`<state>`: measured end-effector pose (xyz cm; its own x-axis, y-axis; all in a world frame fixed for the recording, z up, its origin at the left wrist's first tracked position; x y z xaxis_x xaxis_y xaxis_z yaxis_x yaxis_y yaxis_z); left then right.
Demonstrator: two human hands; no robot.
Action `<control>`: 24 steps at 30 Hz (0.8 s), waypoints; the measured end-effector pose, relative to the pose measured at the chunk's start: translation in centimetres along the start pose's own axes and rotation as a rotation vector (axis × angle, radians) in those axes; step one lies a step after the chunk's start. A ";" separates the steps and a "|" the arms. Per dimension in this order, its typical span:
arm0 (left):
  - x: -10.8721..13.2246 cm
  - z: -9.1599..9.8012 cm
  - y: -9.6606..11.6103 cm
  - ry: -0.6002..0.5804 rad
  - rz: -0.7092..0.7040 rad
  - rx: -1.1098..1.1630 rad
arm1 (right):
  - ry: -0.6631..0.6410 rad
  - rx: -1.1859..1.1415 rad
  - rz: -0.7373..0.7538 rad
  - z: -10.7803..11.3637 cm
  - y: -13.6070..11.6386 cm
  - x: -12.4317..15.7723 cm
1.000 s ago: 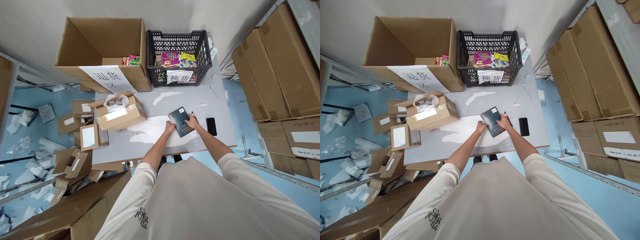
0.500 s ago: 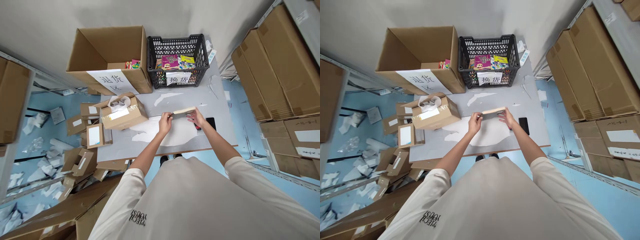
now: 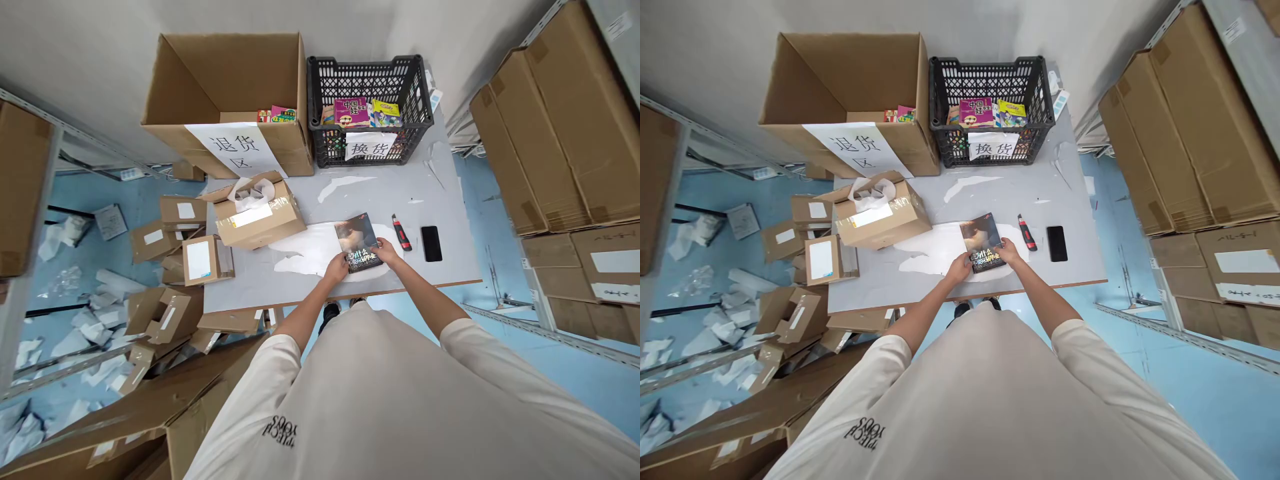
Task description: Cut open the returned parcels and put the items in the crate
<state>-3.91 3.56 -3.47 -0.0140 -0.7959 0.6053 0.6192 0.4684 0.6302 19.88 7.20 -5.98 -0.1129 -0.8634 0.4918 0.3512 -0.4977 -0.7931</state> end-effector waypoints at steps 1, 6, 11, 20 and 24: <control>0.0 0.1 0.1 -0.010 0.013 0.037 | 0.005 0.008 0.002 -0.2 -0.3 0.3; 0.2 2.0 2.6 -0.012 0.006 0.288 | -0.055 -0.106 0.105 -2.6 -4.0 2.3; 1.0 6.7 0.6 0.170 0.053 0.200 | -0.272 -0.211 0.136 -8.1 -6.3 4.2; 0.2 9.0 -8.1 0.106 0.229 0.001 | -0.082 0.132 -0.029 -8.7 -0.3 3.7; -0.9 7.4 -7.5 0.095 0.234 0.022 | -0.025 0.050 0.043 -8.3 0.0 3.6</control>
<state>-14.34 3.65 -5.15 0.2017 -0.6968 0.6883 0.5800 0.6512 0.4894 11.79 3.42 -7.23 -0.0736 -0.8812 0.4670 0.4010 -0.4549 -0.7952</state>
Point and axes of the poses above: each hand's wrist, its own x-axis away from the middle knuckle, its own z-axis out of the back of the hand, y = z × x, the point moved 9 cm from there along -x, towards the middle knuckle, and after that the axes turned 12 degrees about z, right-handed, at the moved point
